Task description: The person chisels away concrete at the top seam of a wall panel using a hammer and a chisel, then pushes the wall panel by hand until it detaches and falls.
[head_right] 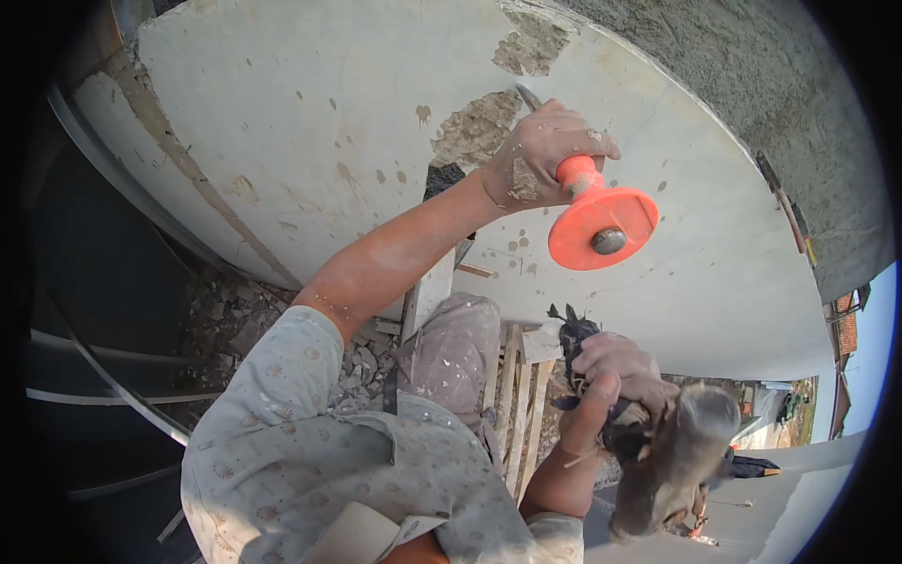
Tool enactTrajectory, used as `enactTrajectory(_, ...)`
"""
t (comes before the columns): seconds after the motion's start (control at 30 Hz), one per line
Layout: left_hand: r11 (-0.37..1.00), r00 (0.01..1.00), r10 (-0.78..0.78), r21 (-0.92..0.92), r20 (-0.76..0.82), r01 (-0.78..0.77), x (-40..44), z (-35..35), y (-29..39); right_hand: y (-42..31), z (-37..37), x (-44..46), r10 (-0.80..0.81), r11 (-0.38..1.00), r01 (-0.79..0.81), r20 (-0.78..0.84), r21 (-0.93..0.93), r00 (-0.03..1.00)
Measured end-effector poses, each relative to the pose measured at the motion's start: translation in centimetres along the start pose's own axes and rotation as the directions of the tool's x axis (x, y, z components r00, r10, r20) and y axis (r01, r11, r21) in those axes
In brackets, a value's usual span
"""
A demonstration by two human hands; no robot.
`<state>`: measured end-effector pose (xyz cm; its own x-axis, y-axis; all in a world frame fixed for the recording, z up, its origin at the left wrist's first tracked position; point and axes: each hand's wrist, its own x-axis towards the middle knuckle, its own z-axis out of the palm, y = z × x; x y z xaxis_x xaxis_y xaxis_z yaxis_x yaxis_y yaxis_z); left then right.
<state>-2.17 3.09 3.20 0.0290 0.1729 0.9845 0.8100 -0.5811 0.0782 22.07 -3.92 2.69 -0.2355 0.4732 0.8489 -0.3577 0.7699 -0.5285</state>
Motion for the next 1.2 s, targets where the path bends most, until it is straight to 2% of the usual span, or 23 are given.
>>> enactTrajectory(0.03, 1.000, 1.000, 0.009, -0.010, -0.027, -0.009, -0.2, -0.1, -0.1, 0.1, -1.0, 0.4, 0.399, 0.906, -0.366, 0.140, -0.210, 0.906)
enactTrajectory(0.07, 0.999, 0.999, 0.014, -0.032, -0.046, -0.016, -0.7, 0.0, 0.0, -0.3, -1.1, 0.4, 0.565, 0.825, -0.562, 0.064, -0.061, 0.822)
enactTrajectory(0.13, 0.997, 0.997, 0.048, -0.049, -0.067, -0.051, 0.2, 0.0, -0.6, -0.6, -1.4, 0.3, 0.500, 0.862, -0.504, -0.079, -0.053, 0.862)
enactTrajectory(0.2, 0.998, 0.998, 0.020, -0.057, -0.059, -0.023, -0.3, 0.2, -0.2, -2.4, -2.1, 1.1, 0.373, 0.925, -0.378, -0.093, -0.038, 0.923)
enactTrajectory(0.27, 1.000, 1.000, 0.000, 0.000, -0.029, 0.000, 0.0, 0.3, -0.2, -3.4, -4.1, 1.5, 0.174, 0.981, -0.174, 0.004, 0.084, 0.985)
enactTrajectory(0.33, 1.000, 0.999, -0.013, 0.021, -0.030, 0.013, 0.3, 0.8, -0.1, -4.1, -3.2, 2.8, -0.194, 0.943, 0.216, -0.109, 0.253, 0.975)
enactTrajectory(0.4, 1.000, 0.998, -0.017, 0.014, -0.065, 0.018, 0.5, 1.0, -0.1, -3.2, -1.9, 3.3, -0.294, 0.950, 0.303, -0.110, 0.078, 0.950)
enactTrajectory(0.43, 0.999, 0.998, -0.025, 0.020, -0.057, 0.026, 0.5, 1.0, -0.2, -2.2, -0.5, 2.6, -0.234, 0.971, 0.239, -0.145, 0.021, 0.961)
enactTrajectory(0.47, 0.999, 0.999, -0.026, 0.027, -0.048, 0.027, 0.6, 0.9, -0.3, -0.5, -0.2, 1.4, 0.056, 0.995, -0.055, -0.008, 0.086, 0.998)
enactTrajectory(0.5, 0.999, 0.999, -0.028, 0.032, -0.037, 0.029, 0.5, 0.9, -0.1, -0.6, -0.2, 1.1, 0.523, 0.848, -0.521, -0.002, -0.092, 0.852)
enactTrajectory(0.53, 0.999, 0.997, -0.043, 0.008, -0.057, 0.043, 0.2, 1.1, 0.2, -0.7, -1.0, 1.0, 0.608, 0.785, -0.609, -0.046, -0.116, 0.792)
enactTrajectory(0.6, 0.999, 0.992, -0.049, -0.008, -0.115, 0.049, 0.2, 0.7, -0.6, -0.7, -1.9, 1.0, 0.500, 0.854, -0.504, -0.062, -0.133, 0.864)
enactTrajectory(0.73, 0.996, 0.996, -0.080, 0.050, 0.028, 0.078, 0.2, 0.5, -0.2, -3.9, -4.5, 2.9, 0.233, 0.969, -0.236, 0.043, 0.070, 0.972)
enactTrajectory(0.8, 0.996, 0.996, -0.077, 0.038, 0.037, 0.075, 0.1, 0.6, -0.3, -3.9, -4.6, 4.2, -0.092, 0.957, 0.131, -0.160, 0.259, 0.983)
enactTrajectory(0.83, 0.997, 0.996, -0.076, 0.029, 0.041, 0.075, 0.0, 0.7, -0.2, -3.3, -4.5, 4.6, -0.211, 0.932, 0.255, -0.187, 0.256, 0.959)
enactTrajectory(0.9, 0.998, 0.999, -0.052, 0.024, 0.004, 0.051, -0.1, 0.8, -0.4, -1.6, -1.8, 3.7, -0.097, 0.986, 0.100, -0.026, 0.137, 0.995)
enactTrajectory(0.93, 0.999, 0.999, -0.036, 0.022, -0.016, 0.036, -0.1, 0.9, -0.4, 0.3, -1.1, 2.2, 0.162, 0.984, -0.162, 0.011, 0.069, 0.987)
enactTrajectory(0.97, 0.999, 0.999, -0.043, 0.011, 0.005, 0.043, -0.4, 0.8, -0.1, 0.6, -1.5, 1.7, 0.486, 0.852, -0.473, 0.003, -0.225, 0.874)
enactTrajectory(1.0, 0.999, 0.998, -0.046, -0.002, 0.031, 0.046, -0.7, 0.5, 0.3, 0.3, -2.9, 1.4, 0.637, 0.767, -0.641, 0.116, 0.002, 0.762)
enactTrajectory(1.07, 1.000, 0.999, -0.014, 0.024, 0.047, 0.013, -0.2, -0.7, 0.7, 0.3, -2.7, 0.2, 0.553, 0.830, -0.556, -0.072, -0.038, 0.830)
enactTrajectory(1.1, 0.999, 0.999, -0.001, 0.040, 0.051, -0.001, -0.2, -1.1, 1.6, -0.2, -3.2, 0.1, 0.514, 0.851, -0.521, -0.088, -0.073, 0.853)
enactTrajectory(1.2, 0.998, 0.999, 0.032, 0.056, 0.005, -0.032, 0.2, -2.2, 1.6, -2.1, -4.3, 0.4, 0.420, 0.906, -0.413, -0.075, 0.089, 0.905)
